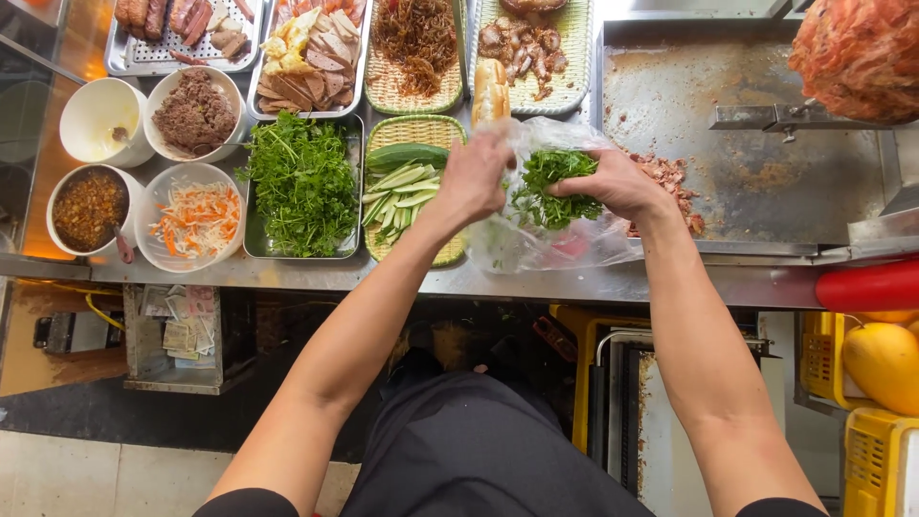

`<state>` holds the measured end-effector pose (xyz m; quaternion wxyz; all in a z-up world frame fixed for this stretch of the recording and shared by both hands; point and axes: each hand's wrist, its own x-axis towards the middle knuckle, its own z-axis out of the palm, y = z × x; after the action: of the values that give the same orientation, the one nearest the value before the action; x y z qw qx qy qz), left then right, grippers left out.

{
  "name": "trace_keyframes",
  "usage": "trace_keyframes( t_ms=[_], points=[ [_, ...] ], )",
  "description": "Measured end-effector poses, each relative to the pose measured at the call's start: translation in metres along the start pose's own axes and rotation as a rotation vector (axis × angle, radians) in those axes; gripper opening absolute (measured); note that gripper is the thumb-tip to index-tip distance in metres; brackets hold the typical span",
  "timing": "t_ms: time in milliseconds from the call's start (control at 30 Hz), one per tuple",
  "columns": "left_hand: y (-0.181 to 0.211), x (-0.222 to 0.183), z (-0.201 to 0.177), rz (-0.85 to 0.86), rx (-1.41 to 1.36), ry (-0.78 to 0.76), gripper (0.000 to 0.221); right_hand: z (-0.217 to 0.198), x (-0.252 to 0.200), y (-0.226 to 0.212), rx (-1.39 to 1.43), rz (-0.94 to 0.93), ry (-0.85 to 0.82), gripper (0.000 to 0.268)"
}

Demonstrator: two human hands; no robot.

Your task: Gathering herbs into a bag, disposing of trash, cleaning the workspace, and moving bags of bread.

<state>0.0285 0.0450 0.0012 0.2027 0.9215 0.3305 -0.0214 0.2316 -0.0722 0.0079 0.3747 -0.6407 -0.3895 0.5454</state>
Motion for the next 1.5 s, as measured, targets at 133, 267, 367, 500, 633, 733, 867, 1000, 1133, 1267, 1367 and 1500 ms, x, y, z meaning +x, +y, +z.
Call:
trace_keyframes(
  t_ms=[133, 267, 367, 500, 633, 733, 867, 1000, 1133, 1267, 1367, 1500],
  points=[
    [-0.033, 0.013, 0.012, 0.048, -0.098, 0.213, 0.057, 0.004, -0.021, -0.025, 0.075, -0.051, -0.07, 0.067],
    [-0.032, -0.001, 0.012, 0.043, -0.081, 0.166, 0.089, 0.001, -0.017, -0.029, 0.397, -0.167, -0.133, 0.075],
    [-0.025, -0.019, 0.01, -0.036, -0.05, 0.033, 0.093, -0.004, -0.016, -0.037, 0.465, -0.224, -0.111, 0.073],
    [-0.039, -0.025, 0.023, 0.021, -0.106, 0.019, 0.08, -0.002, -0.023, -0.06, 0.525, -0.304, -0.089, 0.069],
    [-0.05, -0.043, 0.004, 0.217, -0.422, 0.218, 0.046, 0.018, -0.026, -0.094, 0.486, -0.327, -0.095, 0.063],
    [-0.054, -0.075, -0.029, 0.325, -0.772, 0.354, 0.025, 0.05, -0.025, -0.12, 0.448, -0.352, -0.146, 0.059],
    [-0.111, -0.136, -0.035, 0.197, -0.931, 0.449, 0.026, 0.132, 0.009, -0.153, 0.382, -0.363, -0.227, 0.06],
    [-0.176, -0.188, -0.017, -0.062, -0.843, 0.56, 0.026, 0.216, 0.055, -0.168, 0.103, -0.357, -0.177, 0.069],
    [-0.235, -0.224, -0.017, -0.194, -0.817, 0.655, 0.026, 0.291, 0.135, -0.147, -0.218, -0.373, -0.115, 0.058],
    [-0.276, -0.232, -0.018, -0.228, -0.69, 0.775, 0.034, 0.34, 0.212, -0.084, -0.754, -0.457, 0.131, 0.068],
    [-0.301, -0.213, -0.01, -0.233, -0.635, 0.754, 0.045, 0.36, 0.242, -0.035, -0.872, -0.414, 0.186, 0.074],
    [-0.323, -0.177, 0.0, -0.214, -0.571, 0.66, 0.057, 0.371, 0.228, -0.054, -0.954, -0.31, 0.144, 0.083]
  ],
)
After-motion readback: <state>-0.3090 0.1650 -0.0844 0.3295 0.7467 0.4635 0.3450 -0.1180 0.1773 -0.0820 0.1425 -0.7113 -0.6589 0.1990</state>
